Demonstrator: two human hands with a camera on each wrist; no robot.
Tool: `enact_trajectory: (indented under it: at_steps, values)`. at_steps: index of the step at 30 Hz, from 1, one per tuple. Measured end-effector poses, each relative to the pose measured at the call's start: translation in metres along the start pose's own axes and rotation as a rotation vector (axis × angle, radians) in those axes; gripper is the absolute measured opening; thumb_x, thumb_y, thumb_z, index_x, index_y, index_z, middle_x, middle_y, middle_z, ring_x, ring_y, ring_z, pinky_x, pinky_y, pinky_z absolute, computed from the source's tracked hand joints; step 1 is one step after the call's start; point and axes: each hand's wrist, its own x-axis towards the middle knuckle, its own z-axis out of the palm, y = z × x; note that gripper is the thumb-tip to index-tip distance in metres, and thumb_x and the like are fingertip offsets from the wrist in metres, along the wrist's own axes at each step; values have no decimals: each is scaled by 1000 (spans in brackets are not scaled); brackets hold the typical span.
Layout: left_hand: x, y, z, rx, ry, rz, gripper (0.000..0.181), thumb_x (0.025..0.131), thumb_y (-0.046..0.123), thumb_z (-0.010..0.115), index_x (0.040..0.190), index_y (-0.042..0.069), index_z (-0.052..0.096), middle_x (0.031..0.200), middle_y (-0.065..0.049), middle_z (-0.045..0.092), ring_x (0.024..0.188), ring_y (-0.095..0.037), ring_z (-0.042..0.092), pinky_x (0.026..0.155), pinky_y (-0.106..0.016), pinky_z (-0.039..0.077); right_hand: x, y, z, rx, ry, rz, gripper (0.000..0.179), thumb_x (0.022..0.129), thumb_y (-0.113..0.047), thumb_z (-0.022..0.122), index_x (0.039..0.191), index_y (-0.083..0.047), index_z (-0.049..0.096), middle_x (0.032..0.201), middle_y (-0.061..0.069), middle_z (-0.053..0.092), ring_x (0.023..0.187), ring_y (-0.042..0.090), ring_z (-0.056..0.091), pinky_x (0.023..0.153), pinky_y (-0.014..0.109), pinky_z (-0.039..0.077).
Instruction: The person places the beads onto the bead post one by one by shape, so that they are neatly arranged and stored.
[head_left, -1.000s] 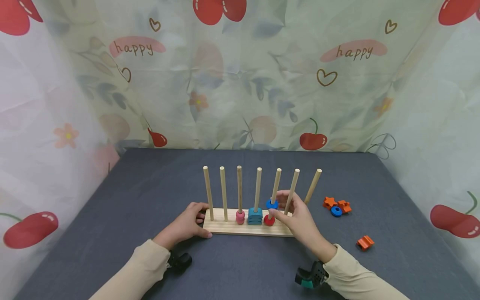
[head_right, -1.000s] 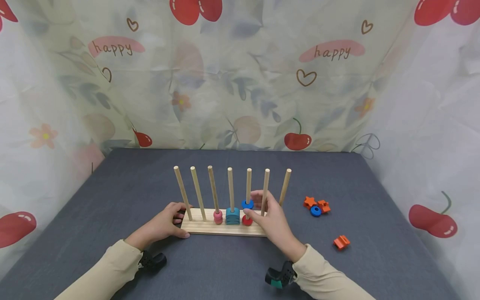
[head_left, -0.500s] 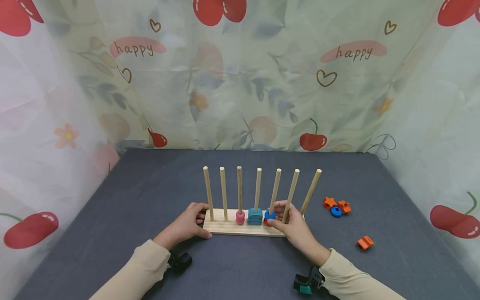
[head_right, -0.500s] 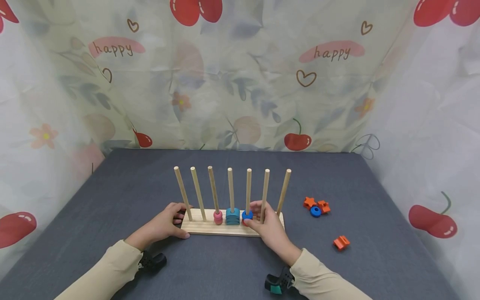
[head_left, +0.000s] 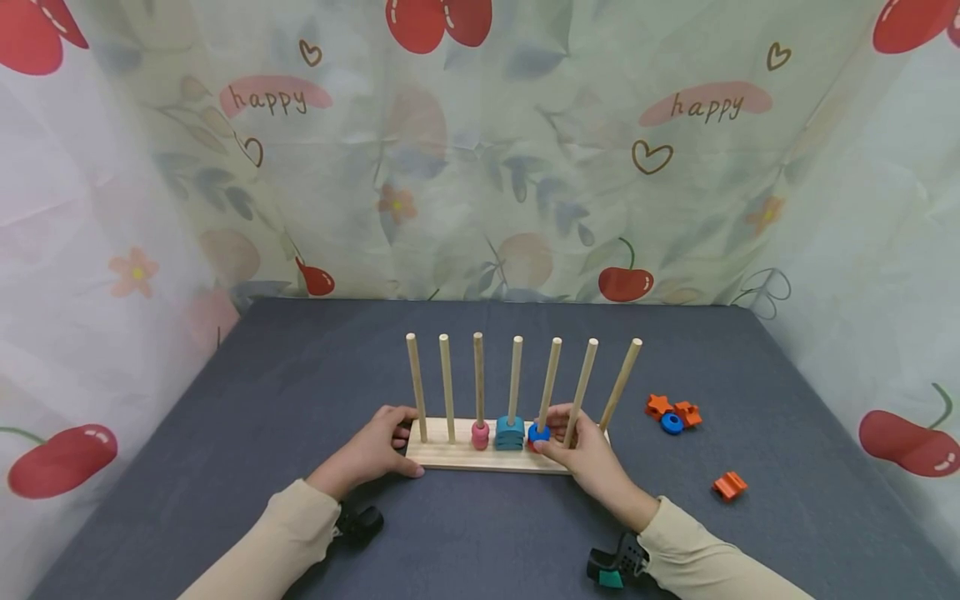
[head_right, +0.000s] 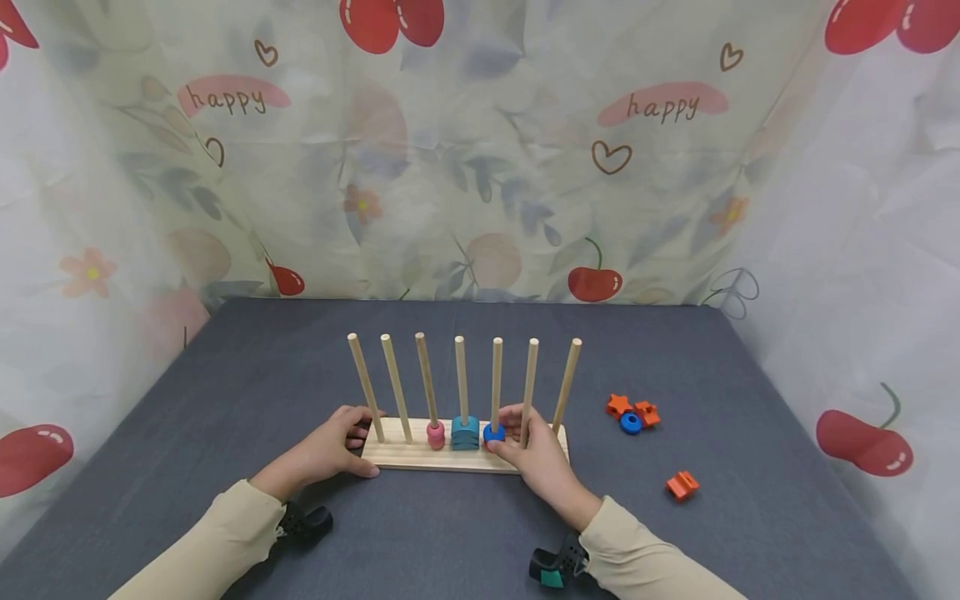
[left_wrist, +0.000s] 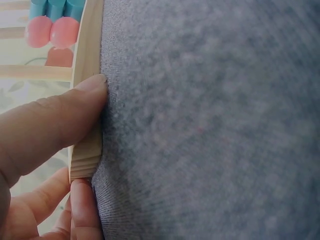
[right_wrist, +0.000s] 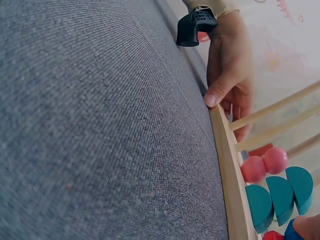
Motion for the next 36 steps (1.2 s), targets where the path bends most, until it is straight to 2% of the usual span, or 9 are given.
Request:
enact_trajectory:
  at_steps: [8, 12, 19, 25, 28, 36]
  values:
    - [1, -1, 0, 1, 2, 3, 81, 65, 3, 88, 135, 0, 49, 127, -15, 43, 108, -24, 52, 97, -42, 48, 0, 1, 0, -3, -3, 3, 37, 85, -7, 74, 116, -2, 55, 111, 12, 64, 106, 26, 61, 94, 45, 50]
    - [1, -2, 1, -3, 2, 8, 81, 64, 3, 88, 135, 0, 49, 127, -15, 43, 108, -24, 53, 96, -42, 48, -3, 1, -1, 19, -23, 5, 44, 85, -7, 73, 123, -2, 53, 119, 15, 62, 113, 30, 58, 99, 48, 47]
    - [0, -2, 0, -11, 0, 11, 80, 65, 3, 88, 135, 0, 49, 126, -15, 43, 109, -25, 52, 97, -42, 48, -17, -1, -10, -13, -83, -2, 74, 87, -13, 72, 148, -1, 31, 144, 24, 44, 136, 38, 39, 112, 54, 30]
    - [0, -1, 0, -12, -1, 9, 80, 65, 3, 88, 135, 1, 50, 126, -14, 43, 109, -24, 52, 96, -42, 48, -35, -6, -25, -102, -155, 71, 87, 87, -23, 73, 152, 0, 20, 151, 25, 34, 140, 39, 33, 113, 52, 29]
    - [0, -1, 0, -6, -1, 8, 80, 65, 3, 89, 134, 2, 50, 126, -14, 43, 109, -24, 52, 96, -42, 48, -45, -12, -36, -139, -198, 88, 86, 87, -27, 73, 151, 1, 22, 152, 24, 33, 140, 38, 34, 113, 51, 30]
    - [1, -2, 0, 9, -1, 7, 80, 64, 4, 89, 134, 2, 50, 126, -14, 43, 108, -24, 52, 96, -42, 48, -60, -21, -70, -147, -283, 35, 68, 89, -26, 70, 144, -1, 37, 147, 24, 40, 132, 42, 43, 106, 54, 39]
